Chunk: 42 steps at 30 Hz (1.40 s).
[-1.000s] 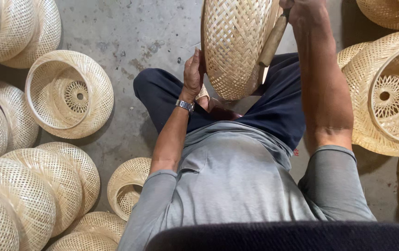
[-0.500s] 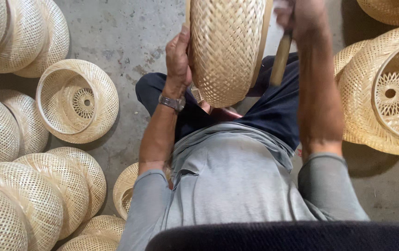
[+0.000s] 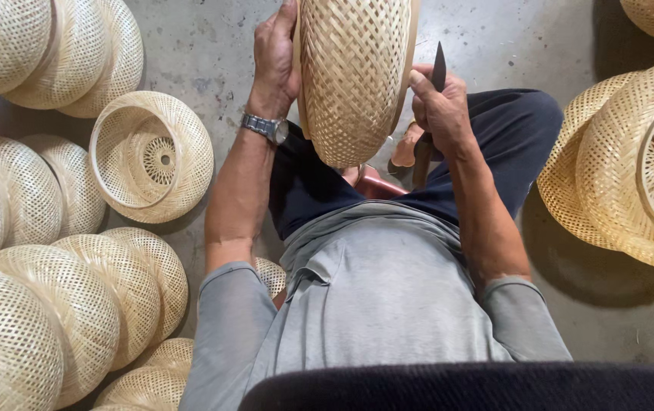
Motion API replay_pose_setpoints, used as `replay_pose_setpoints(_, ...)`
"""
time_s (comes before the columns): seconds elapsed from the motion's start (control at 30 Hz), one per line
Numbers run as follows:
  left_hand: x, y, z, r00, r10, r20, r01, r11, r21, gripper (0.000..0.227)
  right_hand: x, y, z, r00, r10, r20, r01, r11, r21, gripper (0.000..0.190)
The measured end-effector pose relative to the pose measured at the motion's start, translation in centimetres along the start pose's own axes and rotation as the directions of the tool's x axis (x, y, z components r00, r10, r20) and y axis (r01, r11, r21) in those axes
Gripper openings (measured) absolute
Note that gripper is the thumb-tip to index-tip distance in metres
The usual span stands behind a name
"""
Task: The person uses a knife to trim and smooth the rim of a woven basket, rotating it to work around the edge. The person then places the basket aside and picks up another basket to continue the same trimming process.
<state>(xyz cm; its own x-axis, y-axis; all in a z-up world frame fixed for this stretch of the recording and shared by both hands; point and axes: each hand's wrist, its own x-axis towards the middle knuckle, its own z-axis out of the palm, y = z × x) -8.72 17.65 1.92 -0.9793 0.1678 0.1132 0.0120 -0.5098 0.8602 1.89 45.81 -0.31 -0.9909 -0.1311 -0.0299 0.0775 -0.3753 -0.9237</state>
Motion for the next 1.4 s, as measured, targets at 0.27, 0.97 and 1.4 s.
replay_pose_setpoints(0.27, 1.9, 0.3, -2.3, 0.979, -0.198, -0.039, 0.178, 0.938, -0.298, 0.028, 1.6, -1.0, 0.2, 0.983, -0.171, 0.058, 0.175, 0.983, -0.063, 0.019)
replay_pose_setpoints(0.97, -5.2, -5.3, -2.7, 0.967, -0.252, -0.023, 0.246, 0.957, -0.153, 0.052, 8.4, -3.1, -2.1, 0.992, -0.128, -0.015, 0.125, 0.987, -0.104, 0.022)
replay_pose_setpoints(1.4, -3.9, -8.1, -0.2, 1.0, -0.029, 0.008, 0.03, 0.969, -0.244, 0.043, 12.6, 1.2, -11.3, 0.998, -0.044, -0.052, 0.047, 0.996, 0.071, 0.037)
